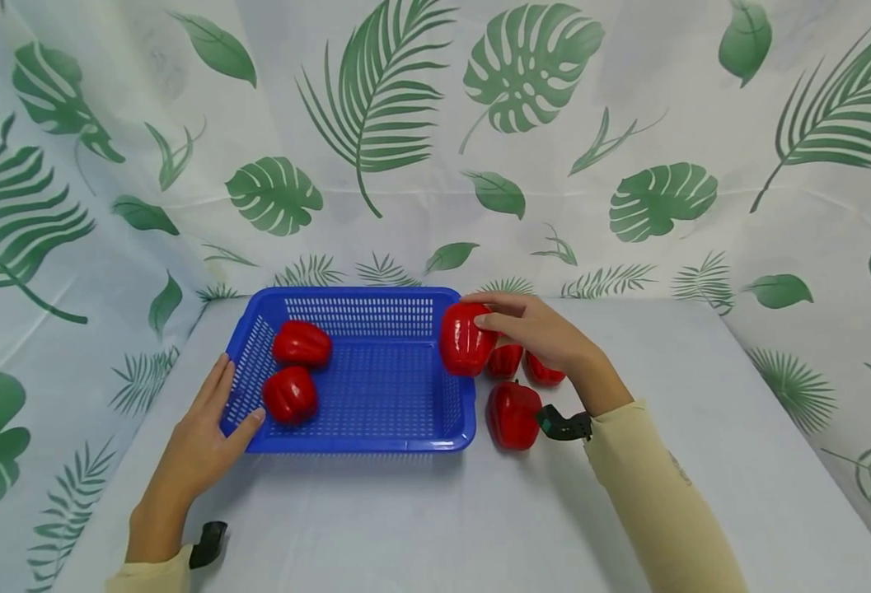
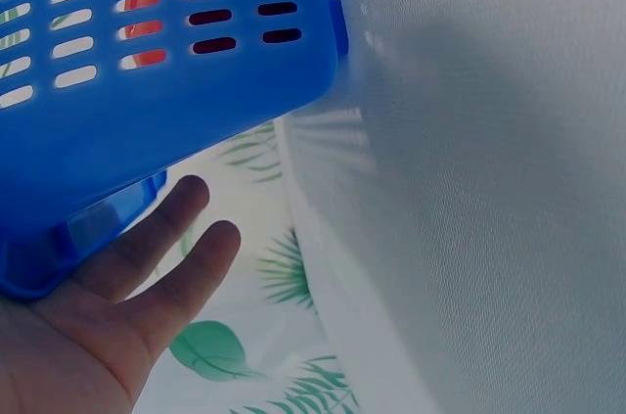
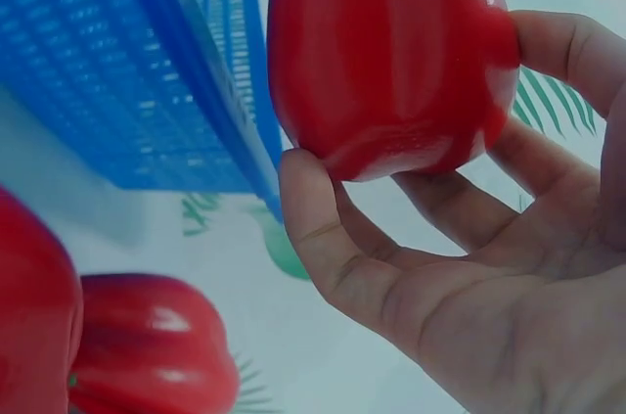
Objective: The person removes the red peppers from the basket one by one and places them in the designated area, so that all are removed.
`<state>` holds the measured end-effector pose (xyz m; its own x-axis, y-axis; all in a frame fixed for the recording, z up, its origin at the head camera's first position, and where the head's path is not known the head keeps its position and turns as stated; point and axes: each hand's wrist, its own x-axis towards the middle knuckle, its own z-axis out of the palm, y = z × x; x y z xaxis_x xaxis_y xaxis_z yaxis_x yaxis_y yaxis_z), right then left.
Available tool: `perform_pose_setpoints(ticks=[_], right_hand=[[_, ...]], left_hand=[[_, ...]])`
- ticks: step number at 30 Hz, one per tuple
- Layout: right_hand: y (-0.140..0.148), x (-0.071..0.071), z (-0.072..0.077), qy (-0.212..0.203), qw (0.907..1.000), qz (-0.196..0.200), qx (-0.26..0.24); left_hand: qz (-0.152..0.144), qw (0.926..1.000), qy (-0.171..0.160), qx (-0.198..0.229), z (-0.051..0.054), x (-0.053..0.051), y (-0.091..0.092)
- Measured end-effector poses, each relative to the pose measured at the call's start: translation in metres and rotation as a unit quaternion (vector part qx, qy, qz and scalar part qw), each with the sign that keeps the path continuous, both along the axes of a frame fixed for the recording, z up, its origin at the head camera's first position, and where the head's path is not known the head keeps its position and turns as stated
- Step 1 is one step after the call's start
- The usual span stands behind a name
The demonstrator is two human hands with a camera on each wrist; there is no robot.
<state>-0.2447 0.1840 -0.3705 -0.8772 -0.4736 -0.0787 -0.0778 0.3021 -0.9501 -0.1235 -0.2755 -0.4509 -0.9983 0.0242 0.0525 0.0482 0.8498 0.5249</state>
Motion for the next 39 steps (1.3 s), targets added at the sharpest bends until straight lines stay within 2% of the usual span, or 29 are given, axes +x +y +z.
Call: perform_pose_setpoints(ticks=[8,22,30,39], right_hand=[[0.017,0.005,-0.003,0.019,0.9992,-0.015,0.032],[0.053,0.02,-0.009,0.007,0.9987,-0.043,0.026],[0.075,0.03,-0.015,0.011,0.9986,-0.048,0.022],[0.101,0.042,-0.024,0.002,0.9966,-0.076,0.029]], left_hand=[[0.0,1.0,0.0,0.006,-0.001,0.0,-0.001],[0.002,1.0,-0.003,0.007,-0.005,0.003,-0.002],[0.001,1.0,-0.003,0.005,-0.002,0.002,-0.001],[-0.003,0.9999,0.007,0.01,0.0,-0.001,0.0]])
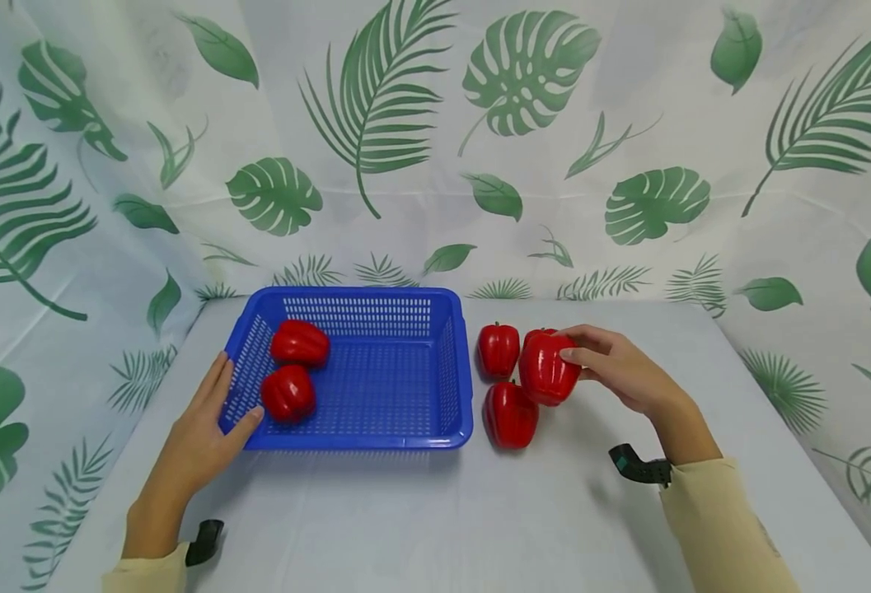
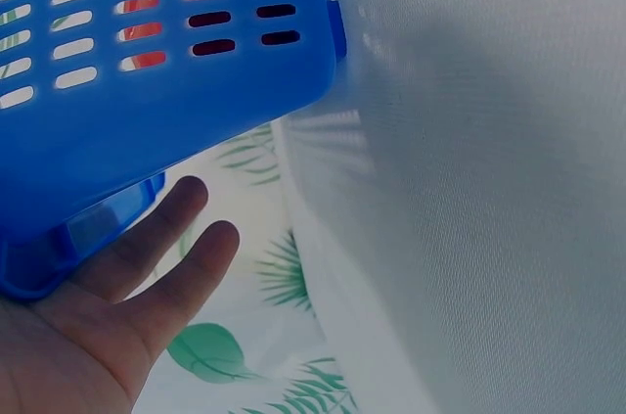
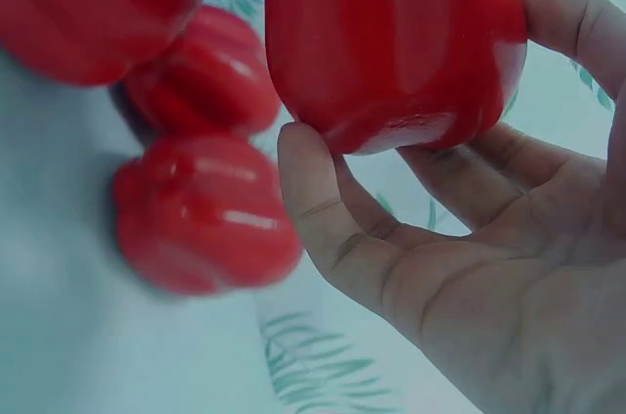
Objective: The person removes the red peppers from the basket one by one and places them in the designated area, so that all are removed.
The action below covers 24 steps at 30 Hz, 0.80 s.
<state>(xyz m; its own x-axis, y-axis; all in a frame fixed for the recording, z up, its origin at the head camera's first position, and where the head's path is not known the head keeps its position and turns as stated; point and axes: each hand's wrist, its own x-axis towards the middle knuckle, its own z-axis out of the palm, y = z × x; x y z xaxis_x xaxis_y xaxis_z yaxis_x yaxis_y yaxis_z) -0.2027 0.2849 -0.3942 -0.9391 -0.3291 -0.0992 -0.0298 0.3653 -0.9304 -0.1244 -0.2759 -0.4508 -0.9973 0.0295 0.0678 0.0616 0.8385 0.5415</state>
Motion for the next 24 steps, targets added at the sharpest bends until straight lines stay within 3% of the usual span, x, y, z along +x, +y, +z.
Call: perform_pose_setpoints(ticks=[13,24], right_hand=[[0.035,0.019,-0.017,-0.006,0.9996,-0.027,0.008],[0.045,0.03,-0.033,-0.012,0.9995,-0.03,-0.001]], left_hand=[[0.0,1.0,0.005,0.0,-0.001,0.0,0.001],[0.002,0.9999,0.001,-0.01,-0.003,0.0,0.0]])
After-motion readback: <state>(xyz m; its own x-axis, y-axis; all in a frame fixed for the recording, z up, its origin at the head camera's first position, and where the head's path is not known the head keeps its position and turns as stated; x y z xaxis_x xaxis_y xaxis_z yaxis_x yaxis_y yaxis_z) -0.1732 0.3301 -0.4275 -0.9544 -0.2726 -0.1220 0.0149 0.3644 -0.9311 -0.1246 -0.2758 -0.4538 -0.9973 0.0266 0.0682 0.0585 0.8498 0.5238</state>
